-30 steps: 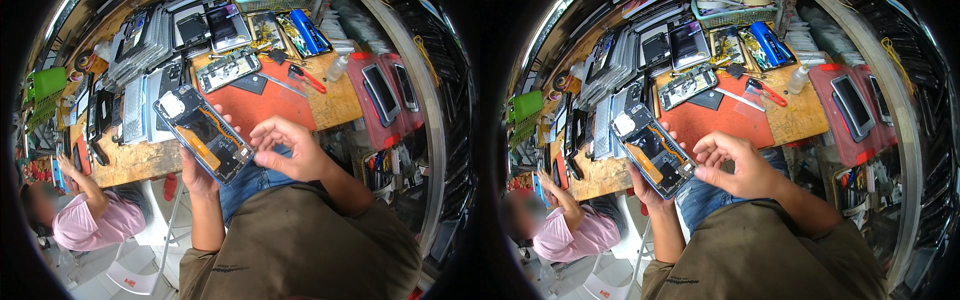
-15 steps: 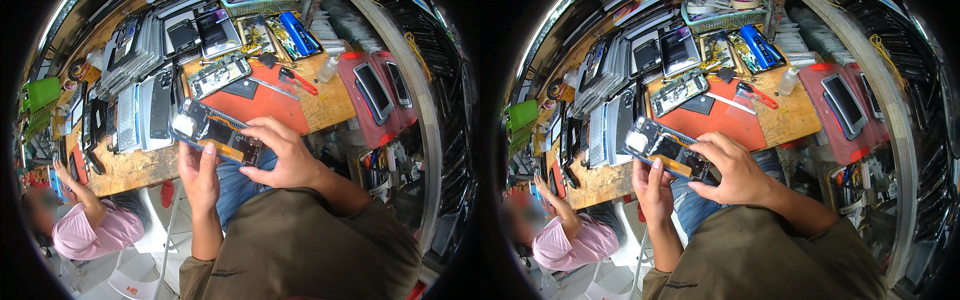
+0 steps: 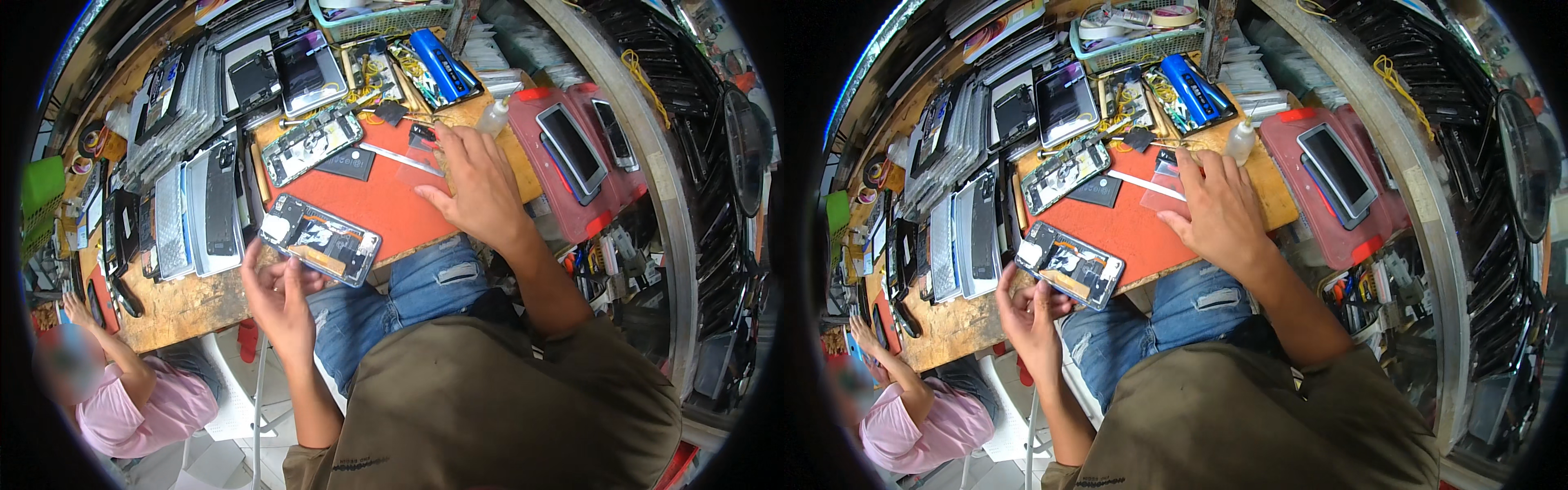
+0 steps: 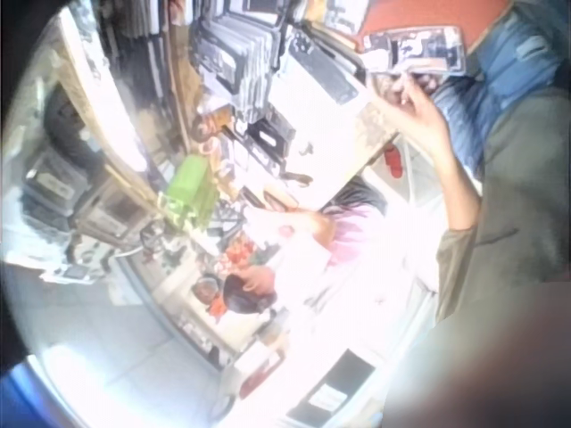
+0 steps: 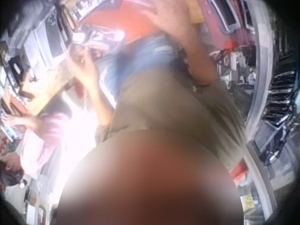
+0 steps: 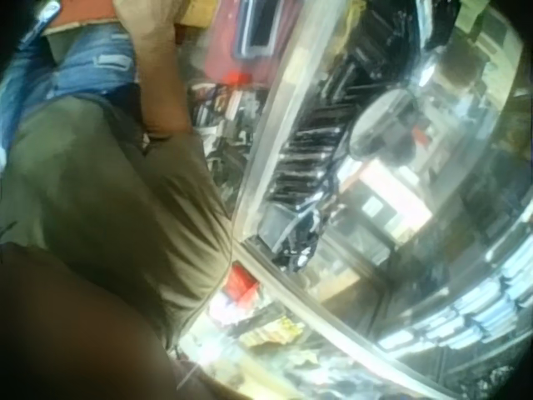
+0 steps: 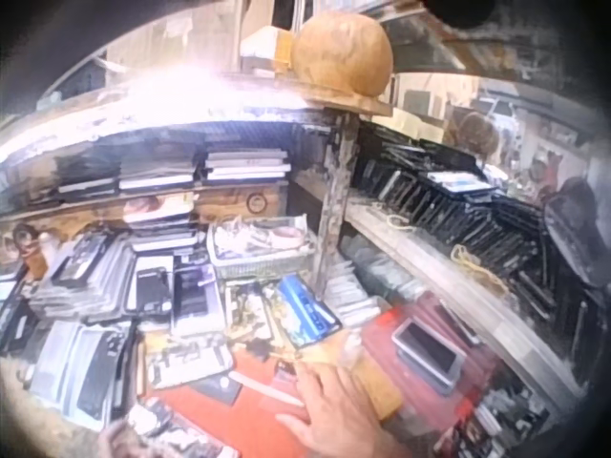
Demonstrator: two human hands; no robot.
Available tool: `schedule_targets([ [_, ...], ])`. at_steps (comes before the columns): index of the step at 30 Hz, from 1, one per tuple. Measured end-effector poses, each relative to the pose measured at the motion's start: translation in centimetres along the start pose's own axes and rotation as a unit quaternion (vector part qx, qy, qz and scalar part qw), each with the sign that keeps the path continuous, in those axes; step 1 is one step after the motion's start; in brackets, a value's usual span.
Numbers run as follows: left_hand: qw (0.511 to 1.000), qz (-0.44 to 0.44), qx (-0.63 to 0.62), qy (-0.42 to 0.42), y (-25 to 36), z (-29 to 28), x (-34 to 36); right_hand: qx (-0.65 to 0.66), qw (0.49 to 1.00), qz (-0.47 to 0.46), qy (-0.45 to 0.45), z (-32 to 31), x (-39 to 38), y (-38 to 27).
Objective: The person applies adhesive to the edges of a smartphone, then uses a screwdriver and tweezers to remove and reattach internal components. The person handles the phone casing, battery, and circuit board while working at a cluttered repair bench.
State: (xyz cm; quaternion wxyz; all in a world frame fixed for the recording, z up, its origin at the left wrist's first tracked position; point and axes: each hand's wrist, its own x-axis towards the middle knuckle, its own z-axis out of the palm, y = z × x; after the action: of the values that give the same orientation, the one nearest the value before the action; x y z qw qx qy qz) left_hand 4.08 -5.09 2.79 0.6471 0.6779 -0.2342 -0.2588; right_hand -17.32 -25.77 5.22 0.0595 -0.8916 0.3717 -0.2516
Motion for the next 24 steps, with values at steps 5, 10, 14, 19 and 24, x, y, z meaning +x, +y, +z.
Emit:
schedule_targets([
  [5,0.987,0.065,0.145,0.033,-0.8,-2.1,-2.1,-0.049,0.995,-0.052,-0.069,0.0,0.3,0.9],
  [10,0.980,0.107,0.165,0.028,-1.8,-2.8,-3.9,0.226,0.971,0.057,-0.055,-0.7,4.0,1.8],
  [14,0.976,0.129,0.175,-0.015,-1.6,-2.3,-4.0,0.292,0.943,0.146,0.067,1.4,10.7,2.7],
  [19,0.964,0.201,0.172,-0.007,-1.0,-1.5,-4.0,0.023,0.995,0.019,-0.090,3.6,9.7,2.9],
  [24,0.958,0.206,0.196,-0.029,-1.0,-2.2,-3.6,0.061,0.992,0.005,-0.114,3.6,9.0,2.7],
])
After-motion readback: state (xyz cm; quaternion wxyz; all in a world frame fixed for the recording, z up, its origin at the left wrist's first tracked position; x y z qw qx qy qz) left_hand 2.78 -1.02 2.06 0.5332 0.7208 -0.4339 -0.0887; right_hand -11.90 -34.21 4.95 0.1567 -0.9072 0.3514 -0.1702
